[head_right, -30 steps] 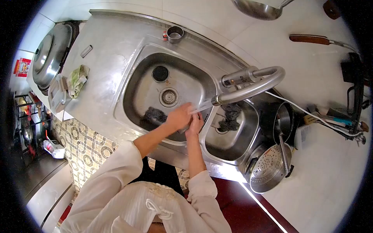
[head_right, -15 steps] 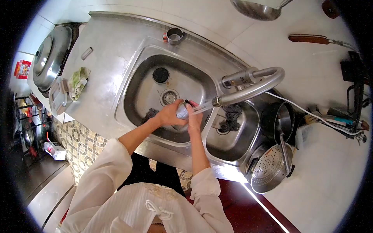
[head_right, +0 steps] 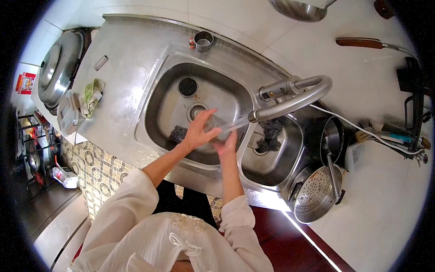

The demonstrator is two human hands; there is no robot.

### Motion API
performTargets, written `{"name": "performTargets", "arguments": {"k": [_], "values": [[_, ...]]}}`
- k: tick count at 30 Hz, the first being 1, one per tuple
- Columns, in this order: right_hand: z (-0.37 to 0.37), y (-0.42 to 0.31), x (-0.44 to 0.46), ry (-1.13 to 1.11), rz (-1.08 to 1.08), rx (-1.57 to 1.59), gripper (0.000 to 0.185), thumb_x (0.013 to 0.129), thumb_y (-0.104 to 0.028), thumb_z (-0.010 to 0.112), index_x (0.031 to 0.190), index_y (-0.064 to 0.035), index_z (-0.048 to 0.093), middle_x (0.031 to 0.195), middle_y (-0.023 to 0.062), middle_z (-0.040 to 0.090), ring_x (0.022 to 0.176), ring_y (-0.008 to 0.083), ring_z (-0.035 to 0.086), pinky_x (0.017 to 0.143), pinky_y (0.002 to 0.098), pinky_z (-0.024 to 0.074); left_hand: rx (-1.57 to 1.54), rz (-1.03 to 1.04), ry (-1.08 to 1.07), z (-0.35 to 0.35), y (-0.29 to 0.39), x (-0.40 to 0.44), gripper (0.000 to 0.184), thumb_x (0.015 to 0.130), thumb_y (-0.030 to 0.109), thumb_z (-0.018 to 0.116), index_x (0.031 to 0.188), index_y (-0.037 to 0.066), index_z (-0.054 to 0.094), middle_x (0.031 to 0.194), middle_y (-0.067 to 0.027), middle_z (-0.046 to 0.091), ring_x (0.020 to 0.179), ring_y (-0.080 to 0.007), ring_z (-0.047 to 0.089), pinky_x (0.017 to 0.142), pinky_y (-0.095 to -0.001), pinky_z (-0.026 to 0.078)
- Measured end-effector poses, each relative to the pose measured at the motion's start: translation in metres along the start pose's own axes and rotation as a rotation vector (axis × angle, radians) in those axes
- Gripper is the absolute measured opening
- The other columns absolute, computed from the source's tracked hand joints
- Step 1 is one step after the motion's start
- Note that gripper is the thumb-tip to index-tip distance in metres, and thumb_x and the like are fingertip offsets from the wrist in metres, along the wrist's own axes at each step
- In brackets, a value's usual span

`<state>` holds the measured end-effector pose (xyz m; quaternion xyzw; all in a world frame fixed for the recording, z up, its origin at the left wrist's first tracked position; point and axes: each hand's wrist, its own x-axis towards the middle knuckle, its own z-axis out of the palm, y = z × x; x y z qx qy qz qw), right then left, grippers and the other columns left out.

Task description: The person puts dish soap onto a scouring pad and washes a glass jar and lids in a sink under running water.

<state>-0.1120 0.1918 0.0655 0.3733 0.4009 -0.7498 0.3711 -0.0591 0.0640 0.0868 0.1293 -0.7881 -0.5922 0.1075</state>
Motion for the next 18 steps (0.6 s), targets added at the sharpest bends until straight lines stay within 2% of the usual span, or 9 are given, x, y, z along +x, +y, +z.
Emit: {"name": "performTargets", "arguments": {"k": [1,4,6,8,10,11,13,16,18], "values": [[-0.006,0.004,0.003,0.001,0.0,0.002,0.047,0.088,-0.046,0.04,0.119,-0.0118,0.052,0.114,0.0079,0.058,0.104,0.0271,0.057,0.089,0.045,0.0453,0.111,0.2,0.074,0.002,0.003,0.001,0.067,0.07,0.044,0.069,0.125,0.011,0.049,0.116,-0.0155,0.053,0.099,-0.0342,0.053,0.088,-0.0416,0.043],[-0.017,0.013,0.009,-0.241,0.026,0.136,0.053,0.087,-0.051,0.041,0.121,-0.0118,0.05,0.118,0.0083,0.056,0.107,0.0268,0.054,0.087,0.0446,0.0466,0.372,0.155,-0.084,-0.002,0.018,-0.005,0.066,0.071,0.041,0.069,0.125,0.012,0.048,0.115,-0.0155,0.052,0.106,-0.033,0.05,0.091,-0.0412,0.041],[-0.024,0.017,0.009,0.024,0.137,0.121,0.056,0.086,-0.055,0.039,0.121,-0.0119,0.05,0.116,0.0097,0.055,0.105,0.0303,0.054,0.085,0.0489,0.047,0.369,0.111,-0.155,-0.004,0.017,-0.001,0.067,0.071,0.039,0.07,0.126,0.011,0.046,0.113,-0.0157,0.052,0.105,-0.0329,0.051,0.091,-0.0406,0.041],[-0.031,0.018,0.012,0.015,0.122,0.109,0.057,0.086,-0.055,0.039,0.12,-0.012,0.05,0.116,0.0106,0.055,0.105,0.0316,0.054,0.085,0.05,0.047,0.365,0.067,-0.222,-0.005,0.012,0.008,0.068,0.07,0.038,0.071,0.127,0.011,0.045,0.11,-0.0158,0.053,0.104,-0.0329,0.051,0.091,-0.0401,0.041],[-0.036,0.017,0.015,0.004,0.11,0.095,0.057,0.085,-0.056,0.038,0.12,-0.0121,0.05,0.115,0.0115,0.055,0.105,0.0329,0.053,0.085,0.0511,0.0469,-0.002,0.183,-0.355,-0.003,-0.005,0.016,0.062,0.075,0.035,0.069,0.127,0.01,0.045,0.114,-0.0145,0.053,0.108,-0.0272,0.051,0.093,-0.0378,0.04],[-0.038,0.014,0.016,-0.048,0.172,0.13,0.057,0.085,-0.056,0.039,0.119,-0.0125,0.051,0.114,0.0121,0.055,0.104,0.0332,0.054,0.083,0.0507,0.0477,-0.004,0.183,-0.359,-0.002,-0.011,0.016,0.062,0.075,0.035,0.069,0.127,0.01,0.045,0.114,-0.0145,0.053,0.108,-0.0272,0.051,0.093,-0.0378,0.04],[-0.043,0.012,0.016,-0.1,0.229,0.164,0.056,0.084,-0.056,0.04,0.119,-0.0128,0.051,0.114,0.0127,0.055,0.103,0.0336,0.054,0.081,0.0503,0.0486,-0.453,-0.078,-0.448,-0.002,-0.014,0.016,0.051,0.081,0.028,0.065,0.125,0.01,0.047,0.12,-0.0099,0.052,0.11,-0.0193,0.049,0.094,-0.0345,0.04],[-0.033,0.014,0.009,-0.209,0.218,0.217,0.054,0.083,-0.054,0.041,0.118,-0.0134,0.051,0.114,0.0128,0.055,0.098,0.0344,0.056,0.077,0.0488,0.0504,-0.508,-0.19,-0.434,0.001,-0.014,0.016,0.039,0.086,0.023,0.061,0.121,0.008,0.052,0.119,-0.0057,0.054,0.108,-0.0161,0.05,0.093,-0.0325,0.04],[-0.023,0.015,0.002,-0.069,0.176,0.287,0.053,0.083,-0.052,0.042,0.118,-0.0135,0.051,0.114,0.0122,0.055,0.098,0.0342,0.056,0.077,0.049,0.0502,-0.556,-0.24,-0.428,0.004,-0.014,0.02,0.037,0.087,0.025,0.059,0.118,0.006,0.053,0.114,-0.0067,0.056,0.105,-0.0163,0.052,0.092,-0.032,0.041]]}}
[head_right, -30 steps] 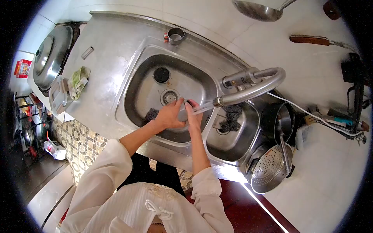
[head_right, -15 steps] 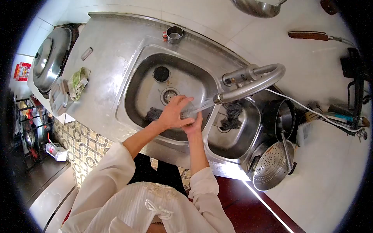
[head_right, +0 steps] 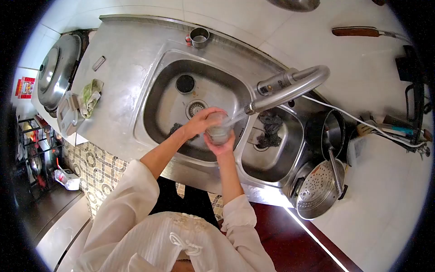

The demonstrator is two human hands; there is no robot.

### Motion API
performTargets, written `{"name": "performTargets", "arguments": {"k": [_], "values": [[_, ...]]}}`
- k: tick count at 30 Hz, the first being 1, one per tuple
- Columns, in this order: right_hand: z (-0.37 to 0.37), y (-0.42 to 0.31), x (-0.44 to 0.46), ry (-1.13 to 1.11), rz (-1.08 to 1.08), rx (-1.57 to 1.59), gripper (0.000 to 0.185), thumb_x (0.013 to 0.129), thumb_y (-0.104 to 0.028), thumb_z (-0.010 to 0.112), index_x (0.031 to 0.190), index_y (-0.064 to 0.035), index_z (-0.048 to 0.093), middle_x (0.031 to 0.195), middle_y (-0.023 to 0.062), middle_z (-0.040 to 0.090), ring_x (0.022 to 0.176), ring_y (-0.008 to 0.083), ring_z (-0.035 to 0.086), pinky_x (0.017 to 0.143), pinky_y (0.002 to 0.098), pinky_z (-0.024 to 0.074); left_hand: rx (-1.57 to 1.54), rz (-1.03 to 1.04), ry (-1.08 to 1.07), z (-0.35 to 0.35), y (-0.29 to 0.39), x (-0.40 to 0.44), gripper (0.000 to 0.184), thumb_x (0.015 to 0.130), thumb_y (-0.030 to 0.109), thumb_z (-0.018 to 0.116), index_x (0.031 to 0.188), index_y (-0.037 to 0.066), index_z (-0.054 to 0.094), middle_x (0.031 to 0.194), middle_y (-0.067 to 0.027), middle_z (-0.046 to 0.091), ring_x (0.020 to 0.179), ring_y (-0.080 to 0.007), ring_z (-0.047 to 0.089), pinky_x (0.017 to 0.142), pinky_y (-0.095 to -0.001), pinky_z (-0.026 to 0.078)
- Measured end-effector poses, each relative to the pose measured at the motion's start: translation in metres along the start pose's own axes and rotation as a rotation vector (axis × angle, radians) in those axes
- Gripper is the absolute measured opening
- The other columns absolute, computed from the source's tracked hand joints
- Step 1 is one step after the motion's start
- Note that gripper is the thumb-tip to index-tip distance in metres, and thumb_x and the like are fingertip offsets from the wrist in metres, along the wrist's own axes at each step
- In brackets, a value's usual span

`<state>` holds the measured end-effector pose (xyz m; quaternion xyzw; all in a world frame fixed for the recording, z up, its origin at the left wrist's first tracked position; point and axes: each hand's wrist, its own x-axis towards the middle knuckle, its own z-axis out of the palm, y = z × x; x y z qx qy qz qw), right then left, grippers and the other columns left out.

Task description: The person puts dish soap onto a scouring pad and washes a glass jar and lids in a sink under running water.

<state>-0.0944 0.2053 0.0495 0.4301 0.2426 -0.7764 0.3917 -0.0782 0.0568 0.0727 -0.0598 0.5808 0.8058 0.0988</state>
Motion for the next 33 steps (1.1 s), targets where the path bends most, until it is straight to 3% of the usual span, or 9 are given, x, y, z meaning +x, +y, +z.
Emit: {"name": "performTargets", "arguments": {"k": [2,5,10,14,22,26,28,31,33], "values": [[-0.01,-0.002,0.008,-0.028,0.005,-0.034,0.053,0.083,-0.052,0.042,0.118,-0.0136,0.051,0.115,0.0116,0.055,0.1,0.0337,0.055,0.08,0.0496,0.0487,-0.06,-0.025,0.018,-0.002,0.0,0.009,0.035,0.088,0.027,0.057,0.116,0.005,0.055,0.109,-0.0078,0.059,0.101,-0.0166,0.053,0.09,-0.0316,0.042],[-0.005,0.003,0.003,0.005,-0.033,-0.081,0.05,0.083,-0.049,0.041,0.116,-0.0138,0.053,0.112,0.01,0.057,0.102,0.032,0.055,0.083,0.0499,0.0476,0.456,-0.176,0.122,0.004,0.005,0.012,0.036,0.091,0.03,0.049,0.112,0.002,0.057,0.104,-0.013,0.061,0.099,-0.0237,0.057,0.09,-0.0343,0.043],[-0.018,-0.01,0.019,0.092,-0.144,-0.116,0.049,0.083,-0.049,0.039,0.116,-0.015,0.053,0.116,0.0078,0.056,0.106,0.03,0.053,0.084,0.0492,0.0457,1.029,0.349,0.642,0.044,-0.008,0.006,0.034,0.09,0.025,0.043,0.111,0.001,0.056,0.111,-0.0187,0.058,0.104,-0.0363,0.054,0.089,-0.0433,0.042],[-0.029,-0.018,0.028,-0.025,-0.173,-0.124,0.05,0.082,-0.051,0.043,0.115,-0.016,0.053,0.114,0.0074,0.056,0.107,0.0287,0.053,0.084,0.0493,0.0454,1.102,0.542,0.623,0.048,-0.002,0.001,0.035,0.087,0.023,0.044,0.112,0.001,0.055,0.111,-0.0183,0.058,0.102,-0.0338,0.055,0.087,-0.0427,0.042],[0.001,-0.005,-0.001,0.099,-0.133,-0.212,0.054,0.081,-0.054,0.043,0.119,-0.0158,0.049,0.113,0.0085,0.053,0.103,0.0298,0.053,0.085,0.0529,0.0441,0.578,-0.363,0.311,0.015,0.027,0.034,0.028,0.083,0.03,0.05,0.086,0.005,0.064,0.084,-0.0166,0.061,0.083,-0.0298,0.06,0.074,-0.0392,0.045],[-0.002,-0.008,0.006,0.151,-0.096,0.036,0.062,0.084,-0.06,0.037,0.123,-0.0128,0.045,0.117,0.0125,0.05,0.103,0.0336,0.051,0.084,0.0521,0.0452,0.501,-0.012,0.488,0.03,0.014,0.037,0.03,0.085,0.027,0.047,0.081,0.004,0.066,0.076,-0.0174,0.06,0.077,-0.0335,0.059,0.072,-0.0403,0.046],[-0.004,-0.006,0.003,0.167,-0.06,0.147,0.064,0.085,-0.062,0.035,0.124,-0.0119,0.044,0.118,0.0138,0.049,0.103,0.0349,0.051,0.083,0.0518,0.0457,0.221,0.248,0.568,0.039,0.008,0.037,0.03,0.089,0.026,0.046,0.084,0.003,0.065,0.074,-0.0131,0.06,0.071,-0.0233,0.059,0.068,-0.0345,0.048],[-0.014,-0.004,0.006,0.175,-0.12,0.099,0.052,0.085,-0.054,0.041,0.118,-0.0157,0.051,0.113,0.0081,0.056,0.104,0.0307,0.054,0.086,0.0465,0.0466,-0.479,0.211,0.545,0.067,0.009,0.04,0.029,0.093,0.025,0.045,0.087,0.003,0.063,0.072,-0.0077,0.059,0.068,-0.0145,0.056,0.062,-0.0281,0.047],[-0.024,-0.001,0.011,0.024,-0.107,0.096,0.046,0.086,-0.05,0.04,0.115,-0.0169,0.054,0.109,0.006,0.059,0.103,0.0288,0.056,0.085,0.0465,0.0471,-0.477,0.122,0.539,0.068,0.012,0.041,0.026,0.093,0.024,0.047,0.089,0.004,0.061,0.069,-0.0036,0.056,0.066,-0.0113,0.053,0.061,-0.0253,0.044]]}}
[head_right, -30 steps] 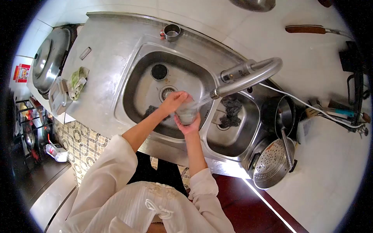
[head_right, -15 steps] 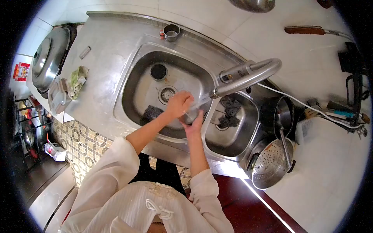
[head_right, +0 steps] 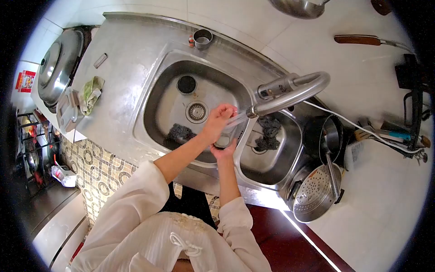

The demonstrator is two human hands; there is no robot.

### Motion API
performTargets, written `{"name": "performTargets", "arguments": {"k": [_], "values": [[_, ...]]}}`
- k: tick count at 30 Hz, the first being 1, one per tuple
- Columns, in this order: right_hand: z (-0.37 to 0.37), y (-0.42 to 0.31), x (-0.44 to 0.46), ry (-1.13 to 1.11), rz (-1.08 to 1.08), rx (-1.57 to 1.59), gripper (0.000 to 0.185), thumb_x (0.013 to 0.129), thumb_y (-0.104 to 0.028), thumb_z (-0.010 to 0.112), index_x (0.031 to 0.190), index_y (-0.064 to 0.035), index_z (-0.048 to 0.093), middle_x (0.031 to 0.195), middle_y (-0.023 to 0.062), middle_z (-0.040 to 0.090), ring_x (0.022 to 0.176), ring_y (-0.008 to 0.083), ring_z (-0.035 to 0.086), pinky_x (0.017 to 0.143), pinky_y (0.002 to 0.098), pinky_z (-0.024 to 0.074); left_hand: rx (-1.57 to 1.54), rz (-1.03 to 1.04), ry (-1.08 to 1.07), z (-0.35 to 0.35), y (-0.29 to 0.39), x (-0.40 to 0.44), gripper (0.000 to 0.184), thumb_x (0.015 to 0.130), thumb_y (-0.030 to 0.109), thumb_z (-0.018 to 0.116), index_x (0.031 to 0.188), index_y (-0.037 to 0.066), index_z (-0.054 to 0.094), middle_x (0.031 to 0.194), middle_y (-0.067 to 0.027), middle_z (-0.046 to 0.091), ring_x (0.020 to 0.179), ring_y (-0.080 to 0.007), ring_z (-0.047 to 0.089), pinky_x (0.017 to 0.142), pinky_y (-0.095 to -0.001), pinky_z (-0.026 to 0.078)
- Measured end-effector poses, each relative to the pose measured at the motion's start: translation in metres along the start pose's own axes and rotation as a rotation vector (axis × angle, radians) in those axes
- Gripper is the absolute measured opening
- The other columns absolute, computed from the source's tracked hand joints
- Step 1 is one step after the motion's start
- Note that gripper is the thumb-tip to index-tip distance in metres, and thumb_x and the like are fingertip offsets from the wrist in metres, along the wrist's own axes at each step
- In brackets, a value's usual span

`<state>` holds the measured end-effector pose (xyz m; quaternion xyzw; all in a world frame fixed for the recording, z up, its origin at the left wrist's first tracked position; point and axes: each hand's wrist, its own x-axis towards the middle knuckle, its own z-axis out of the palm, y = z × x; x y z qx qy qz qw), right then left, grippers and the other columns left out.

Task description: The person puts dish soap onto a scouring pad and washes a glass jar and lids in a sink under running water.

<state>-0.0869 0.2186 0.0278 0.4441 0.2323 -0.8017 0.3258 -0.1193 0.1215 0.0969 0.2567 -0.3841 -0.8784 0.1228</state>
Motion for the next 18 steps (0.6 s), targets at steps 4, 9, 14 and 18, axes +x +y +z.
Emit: {"name": "performTargets", "arguments": {"k": [4,9,14,18], "values": [[-0.012,0.005,0.008,-0.069,0.005,0.015,0.045,0.086,-0.049,0.039,0.113,-0.0164,0.055,0.11,0.0063,0.059,0.102,0.0286,0.057,0.085,0.0472,0.0473,0.017,-0.329,0.124,0.0,0.006,0.009,0.025,0.094,0.026,0.048,0.086,0.004,0.059,0.059,0.0016,0.048,0.05,-0.0079,0.042,0.045,-0.0233,0.034],[-0.009,0.014,0.004,-0.032,0.044,-0.003,0.048,0.086,-0.05,0.038,0.112,-0.0145,0.056,0.107,0.0081,0.061,0.1,0.0296,0.058,0.086,0.0481,0.0466,0.217,-0.31,0.164,0.001,0.008,0.023,0.023,0.09,0.027,0.052,0.083,0.007,0.058,0.05,0.0017,0.044,0.043,-0.0095,0.035,0.039,-0.0266,0.028],[-0.007,0.007,0.006,0.017,0.033,0.01,0.06,0.084,-0.06,0.036,0.12,-0.0126,0.05,0.116,0.0111,0.054,0.105,0.0325,0.053,0.084,0.0488,0.0476,0.846,0.187,0.072,-0.023,0.008,0.01,0.017,0.081,0.024,0.058,0.082,0.007,0.062,0.067,-0.0065,0.061,0.058,-0.0232,0.053,0.053,-0.0368,0.041],[0.003,-0.006,0.0,0.105,0.029,-0.161,0.065,0.082,-0.061,0.041,0.124,-0.0127,0.046,0.118,0.0121,0.053,0.107,0.0351,0.052,0.084,0.0509,0.0476,1.037,0.481,-0.52,-0.063,0.01,0.001,0.036,0.08,0.024,0.064,0.111,0.007,0.055,0.109,-0.0079,0.058,0.109,-0.0238,0.048,0.088,-0.0366,0.039]]}}
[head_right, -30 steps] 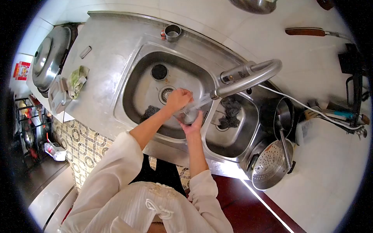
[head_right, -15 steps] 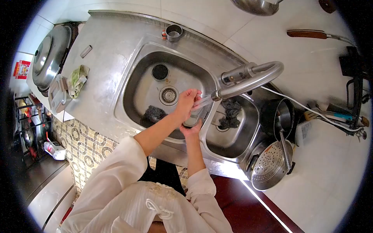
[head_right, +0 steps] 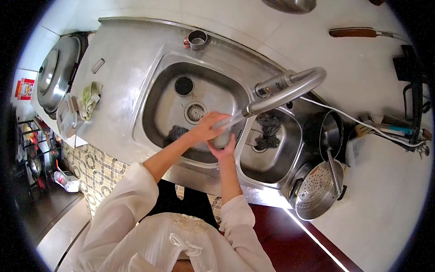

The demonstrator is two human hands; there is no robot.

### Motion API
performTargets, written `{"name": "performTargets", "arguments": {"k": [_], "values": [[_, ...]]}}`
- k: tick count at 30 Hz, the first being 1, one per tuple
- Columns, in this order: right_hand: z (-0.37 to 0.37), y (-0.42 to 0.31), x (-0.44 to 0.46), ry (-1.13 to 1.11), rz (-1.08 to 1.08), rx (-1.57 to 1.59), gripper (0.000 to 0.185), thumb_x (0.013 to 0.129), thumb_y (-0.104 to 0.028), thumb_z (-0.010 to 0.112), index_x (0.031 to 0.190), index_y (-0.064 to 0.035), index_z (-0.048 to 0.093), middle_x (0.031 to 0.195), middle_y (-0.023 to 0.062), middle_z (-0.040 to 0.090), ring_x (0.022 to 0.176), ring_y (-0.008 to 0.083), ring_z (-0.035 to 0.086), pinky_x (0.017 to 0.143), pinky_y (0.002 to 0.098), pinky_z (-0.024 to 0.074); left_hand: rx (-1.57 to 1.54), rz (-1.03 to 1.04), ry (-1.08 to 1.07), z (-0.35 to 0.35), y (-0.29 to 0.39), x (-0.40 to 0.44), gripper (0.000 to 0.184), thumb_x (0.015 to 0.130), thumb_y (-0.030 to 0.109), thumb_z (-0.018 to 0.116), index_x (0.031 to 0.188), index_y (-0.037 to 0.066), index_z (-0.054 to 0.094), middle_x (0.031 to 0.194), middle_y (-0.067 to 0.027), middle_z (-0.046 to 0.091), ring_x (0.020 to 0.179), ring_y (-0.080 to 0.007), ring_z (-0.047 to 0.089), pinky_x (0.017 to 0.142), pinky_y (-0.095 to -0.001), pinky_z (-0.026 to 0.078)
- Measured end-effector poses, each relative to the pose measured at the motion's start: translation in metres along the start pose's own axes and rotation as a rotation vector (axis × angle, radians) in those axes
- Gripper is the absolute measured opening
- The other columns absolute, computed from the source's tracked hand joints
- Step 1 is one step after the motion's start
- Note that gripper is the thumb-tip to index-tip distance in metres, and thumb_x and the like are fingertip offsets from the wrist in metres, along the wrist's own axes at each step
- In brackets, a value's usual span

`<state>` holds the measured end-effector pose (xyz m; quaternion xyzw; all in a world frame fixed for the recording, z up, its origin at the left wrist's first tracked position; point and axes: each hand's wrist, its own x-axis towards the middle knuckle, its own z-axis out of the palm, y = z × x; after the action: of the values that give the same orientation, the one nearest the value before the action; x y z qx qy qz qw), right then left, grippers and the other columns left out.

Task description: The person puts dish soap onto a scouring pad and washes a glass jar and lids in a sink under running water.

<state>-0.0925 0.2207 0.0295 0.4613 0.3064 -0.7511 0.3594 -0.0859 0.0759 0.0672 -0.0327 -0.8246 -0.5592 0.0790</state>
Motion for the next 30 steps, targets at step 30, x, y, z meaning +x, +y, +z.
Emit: {"name": "performTargets", "arguments": {"k": [30], "values": [[0.061,-0.016,0.0,-0.17,-0.316,-0.192,0.032,0.089,-0.036,0.052,0.106,-0.0096,0.056,0.1,0.0043,0.059,0.09,0.0195,0.058,0.077,0.035,0.0478,0.031,-0.272,0.424,0.0,0.038,-0.033,0.062,0.062,0.023,0.075,0.114,0.005,0.047,0.113,-0.0175,0.048,0.107,-0.0297,0.05,0.083,-0.0389,0.046]]}}
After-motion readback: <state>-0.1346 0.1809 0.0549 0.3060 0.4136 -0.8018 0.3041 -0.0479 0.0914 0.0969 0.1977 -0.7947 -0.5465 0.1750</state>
